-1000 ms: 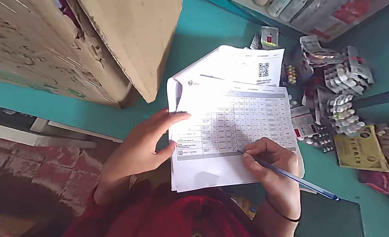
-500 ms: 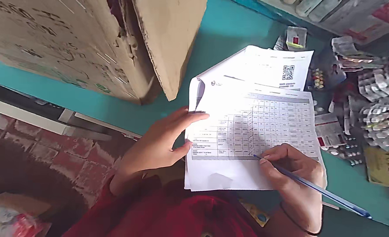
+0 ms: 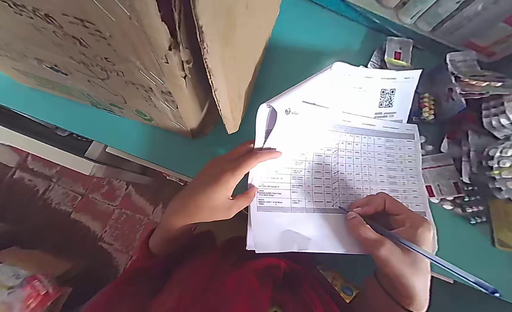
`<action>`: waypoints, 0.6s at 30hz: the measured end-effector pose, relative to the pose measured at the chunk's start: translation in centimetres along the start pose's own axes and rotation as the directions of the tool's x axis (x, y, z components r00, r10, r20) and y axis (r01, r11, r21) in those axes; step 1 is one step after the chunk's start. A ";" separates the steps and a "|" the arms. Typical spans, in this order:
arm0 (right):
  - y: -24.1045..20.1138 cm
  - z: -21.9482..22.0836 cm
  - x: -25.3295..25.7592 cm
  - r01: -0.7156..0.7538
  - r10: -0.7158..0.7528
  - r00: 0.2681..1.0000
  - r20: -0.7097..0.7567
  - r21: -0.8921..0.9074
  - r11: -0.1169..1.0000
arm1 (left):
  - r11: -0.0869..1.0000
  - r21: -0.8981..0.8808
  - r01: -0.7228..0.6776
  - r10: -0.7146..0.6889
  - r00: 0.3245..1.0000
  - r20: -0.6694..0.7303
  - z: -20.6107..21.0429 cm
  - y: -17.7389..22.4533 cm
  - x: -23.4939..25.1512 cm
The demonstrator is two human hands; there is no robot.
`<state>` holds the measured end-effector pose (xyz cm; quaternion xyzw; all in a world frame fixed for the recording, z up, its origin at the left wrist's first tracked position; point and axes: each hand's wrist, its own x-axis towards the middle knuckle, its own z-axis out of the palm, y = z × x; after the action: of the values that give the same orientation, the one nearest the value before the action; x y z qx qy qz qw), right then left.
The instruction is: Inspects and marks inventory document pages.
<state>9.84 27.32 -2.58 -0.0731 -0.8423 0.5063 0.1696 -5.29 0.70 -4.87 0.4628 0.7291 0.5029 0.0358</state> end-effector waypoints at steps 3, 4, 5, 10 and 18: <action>0.1 0.0 0.0 0.012 -0.012 1.000 0.001 0.010 1.000 | 1.000 0.010 0.018 -0.018 1.000 0.004 0.0 0.0 -0.1; 0.1 0.0 0.0 0.014 -0.014 1.000 0.004 0.015 1.000 | 1.000 0.016 0.020 -0.021 1.000 0.005 0.0 0.0 -0.1; 0.1 0.0 0.0 0.014 -0.014 1.000 0.005 0.018 1.000 | 1.000 0.017 0.020 -0.020 1.000 0.006 0.0 0.0 -0.1; 0.1 0.0 0.0 -0.007 0.007 1.000 -0.009 -0.007 1.000 | 1.000 0.021 0.024 -0.024 1.000 -0.001 0.1 -0.1 -0.1; 0.0 0.0 0.0 -0.017 0.017 1.000 -0.004 -0.006 1.000 | 0.999 0.050 0.015 -0.014 1.000 -0.008 0.0 0.0 -0.2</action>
<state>9.86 27.31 -2.64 -0.0819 -0.8428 0.5052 0.1667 -5.22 0.57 -4.95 0.4564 0.7450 0.4858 0.0252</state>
